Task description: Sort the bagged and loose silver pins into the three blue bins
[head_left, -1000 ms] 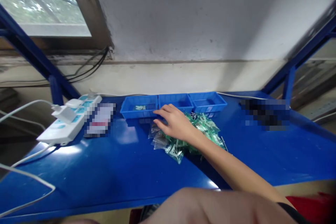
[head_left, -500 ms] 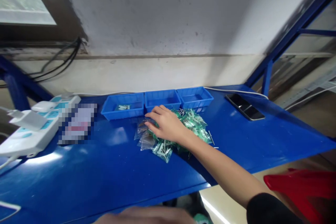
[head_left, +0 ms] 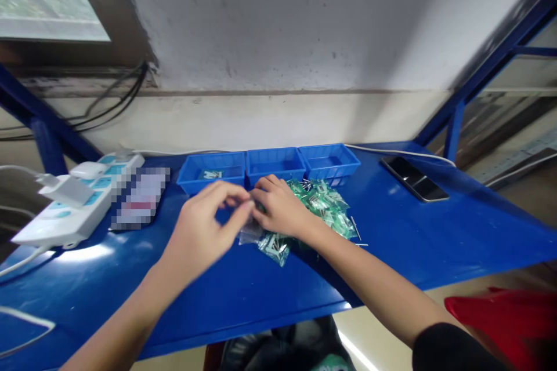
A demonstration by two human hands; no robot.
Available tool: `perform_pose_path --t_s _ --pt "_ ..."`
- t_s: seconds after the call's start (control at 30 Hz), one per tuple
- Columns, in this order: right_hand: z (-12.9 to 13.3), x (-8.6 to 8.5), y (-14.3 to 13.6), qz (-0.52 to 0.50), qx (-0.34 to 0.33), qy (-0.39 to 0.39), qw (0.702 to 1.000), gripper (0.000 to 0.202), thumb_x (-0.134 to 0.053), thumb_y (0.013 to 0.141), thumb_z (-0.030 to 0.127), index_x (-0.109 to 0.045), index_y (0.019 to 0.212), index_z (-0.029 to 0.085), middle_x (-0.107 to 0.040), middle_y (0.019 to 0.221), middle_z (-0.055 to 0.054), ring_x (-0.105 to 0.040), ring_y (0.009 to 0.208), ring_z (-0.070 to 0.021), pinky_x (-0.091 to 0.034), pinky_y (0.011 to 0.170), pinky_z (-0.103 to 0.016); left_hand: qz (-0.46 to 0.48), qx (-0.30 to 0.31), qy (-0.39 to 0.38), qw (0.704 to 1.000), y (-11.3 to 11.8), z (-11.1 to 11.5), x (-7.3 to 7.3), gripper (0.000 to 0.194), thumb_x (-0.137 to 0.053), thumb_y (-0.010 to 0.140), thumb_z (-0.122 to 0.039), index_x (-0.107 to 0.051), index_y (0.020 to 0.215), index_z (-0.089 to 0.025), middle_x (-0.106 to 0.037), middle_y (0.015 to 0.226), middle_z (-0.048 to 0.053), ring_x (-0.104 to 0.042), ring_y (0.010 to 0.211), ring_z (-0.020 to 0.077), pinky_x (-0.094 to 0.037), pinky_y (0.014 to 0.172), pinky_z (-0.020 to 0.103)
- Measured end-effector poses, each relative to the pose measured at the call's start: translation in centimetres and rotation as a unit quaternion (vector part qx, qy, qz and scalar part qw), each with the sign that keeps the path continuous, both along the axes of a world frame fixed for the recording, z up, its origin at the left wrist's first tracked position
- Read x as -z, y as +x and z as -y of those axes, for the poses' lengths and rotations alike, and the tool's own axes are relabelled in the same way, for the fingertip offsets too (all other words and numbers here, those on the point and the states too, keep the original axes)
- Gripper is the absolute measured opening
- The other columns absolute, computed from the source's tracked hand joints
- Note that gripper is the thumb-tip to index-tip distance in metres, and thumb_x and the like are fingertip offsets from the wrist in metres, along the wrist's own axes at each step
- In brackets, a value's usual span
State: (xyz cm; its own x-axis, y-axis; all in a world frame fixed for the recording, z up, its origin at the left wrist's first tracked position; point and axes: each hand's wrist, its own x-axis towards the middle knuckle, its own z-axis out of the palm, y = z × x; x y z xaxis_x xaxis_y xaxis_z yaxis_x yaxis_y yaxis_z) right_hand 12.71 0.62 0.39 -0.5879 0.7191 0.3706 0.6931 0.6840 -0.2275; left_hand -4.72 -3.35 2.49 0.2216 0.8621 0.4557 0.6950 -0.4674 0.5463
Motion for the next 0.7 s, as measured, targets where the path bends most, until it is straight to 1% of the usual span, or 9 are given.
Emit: perform_pose_path --t_s 0.1,0.13,0.2,0.23,0.37,0.47,0.57,0.63,0.7 --pt "-0.2 0.2 -0.2 -0.030 0.030 0.003 0.999 0.023 -0.046 0.089 0.027 -0.066 0.089 0.016 -0.058 0.085 -0.007 -0.045 0.087 -0.0201 -0.034 0.075 -0.032 -0.127 -0.008 -0.078 0.989 -0.7 -3.3 2.3 0.040 -0.058 0.079 -0.042 -0.058 0.112 -0.018 -0.063 0.113 0.010 -0.056 0.104 0.0286 -0.045 0.086 0.043" --pt "-0.3 0.3 -0.3 -0.039 0.036 0.000 0.999 0.023 -0.045 0.089 0.026 -0.066 0.087 0.016 -0.058 0.083 -0.007 -0.046 0.085 -0.0195 -0.034 0.075 -0.032 -0.167 -0.003 -0.099 0.981 -0.8 -4.2 3.0 0.040 -0.059 0.078 -0.042 -0.058 0.110 -0.019 -0.061 0.115 0.010 -0.054 0.106 0.0309 -0.044 0.085 0.045" --pt "-0.4 0.6 -0.3 -0.055 0.043 -0.008 0.998 0.025 -0.044 0.090 0.027 -0.067 0.086 0.016 -0.059 0.081 -0.006 -0.047 0.083 -0.0186 -0.034 0.074 -0.032 -0.196 -0.009 -0.118 0.973 -0.9 -5.2 4.1 0.029 -0.058 0.079 -0.039 -0.060 0.102 -0.021 -0.063 0.110 0.007 -0.054 0.103 0.0306 -0.043 0.083 0.045" --pt "-0.5 0.7 -0.3 -0.061 0.044 -0.011 0.997 0.026 -0.044 0.090 0.028 -0.067 0.087 0.016 -0.060 0.081 -0.006 -0.047 0.082 -0.0183 -0.034 0.074 -0.031 -0.184 -0.016 -0.114 0.976 -0.9 -5.2 4.3 0.022 -0.057 0.079 -0.036 -0.059 0.096 -0.022 -0.064 0.103 0.006 -0.056 0.099 0.0284 -0.044 0.081 0.042" --pt "-0.4 0.5 -0.4 -0.109 0.051 -0.031 0.992 0.032 -0.045 0.090 0.039 -0.067 0.085 0.016 -0.062 0.078 -0.005 -0.050 0.079 -0.0177 -0.035 0.077 -0.033 -0.047 -0.045 -0.037 0.997 -0.8 -3.6 3.9 0.005 -0.056 0.079 -0.021 -0.051 0.081 -0.020 -0.057 0.081 0.000 -0.056 0.075 0.0159 -0.046 0.069 0.029" --pt "0.2 0.0 -0.5 -0.185 0.032 -0.073 0.980 0.034 -0.049 0.086 0.046 -0.066 0.090 0.017 -0.062 0.073 -0.003 -0.053 0.074 -0.0163 -0.039 0.074 -0.032 0.011 -0.011 0.047 0.999 -0.6 -2.4 3.2 0.009 -0.052 0.079 -0.012 -0.048 0.076 -0.020 -0.051 0.078 -0.001 -0.052 0.067 0.0116 -0.044 0.062 0.024" --pt "0.7 -0.4 -0.9 -0.278 -0.006 -0.182 0.943 0.032 -0.049 0.086 0.045 -0.061 0.099 0.019 -0.059 0.065 0.001 -0.052 0.061 -0.0121 -0.040 0.058 -0.026 0.014 0.045 0.130 0.990 -0.2 -1.7 2.8 0.013 -0.050 0.082 -0.008 -0.050 0.074 -0.019 -0.052 0.080 0.000 -0.053 0.072 0.0117 -0.046 0.066 0.024" --pt "0.8 -0.4 -1.3 -0.330 -0.023 -0.251 0.910 0.027 -0.048 0.087 0.041 -0.059 0.100 0.019 -0.057 0.064 0.003 -0.050 0.055 -0.0099 -0.040 0.052 -0.024 0.008 0.047 0.170 0.984 0.0 -1.4 2.7 0.016 -0.050 0.082 -0.006 -0.052 0.072 -0.019 -0.051 0.084 0.001 -0.054 0.076 0.0124 -0.048 0.069 0.025" --pt "0.6 -0.1 -1.5 -0.368 -0.037 -0.276 0.887 0.022 -0.049 0.086 0.034 -0.056 0.101 0.019 -0.058 0.068 0.003 -0.051 0.056 -0.0094 -0.043 0.053 -0.024 0.007 0.037 0.191 0.981 0.1 -1.3 2.7 0.016 -0.050 0.081 -0.005 -0.054 0.072 -0.019 -0.049 0.091 0.003 -0.054 0.081 0.0135 -0.050 0.073 0.027"
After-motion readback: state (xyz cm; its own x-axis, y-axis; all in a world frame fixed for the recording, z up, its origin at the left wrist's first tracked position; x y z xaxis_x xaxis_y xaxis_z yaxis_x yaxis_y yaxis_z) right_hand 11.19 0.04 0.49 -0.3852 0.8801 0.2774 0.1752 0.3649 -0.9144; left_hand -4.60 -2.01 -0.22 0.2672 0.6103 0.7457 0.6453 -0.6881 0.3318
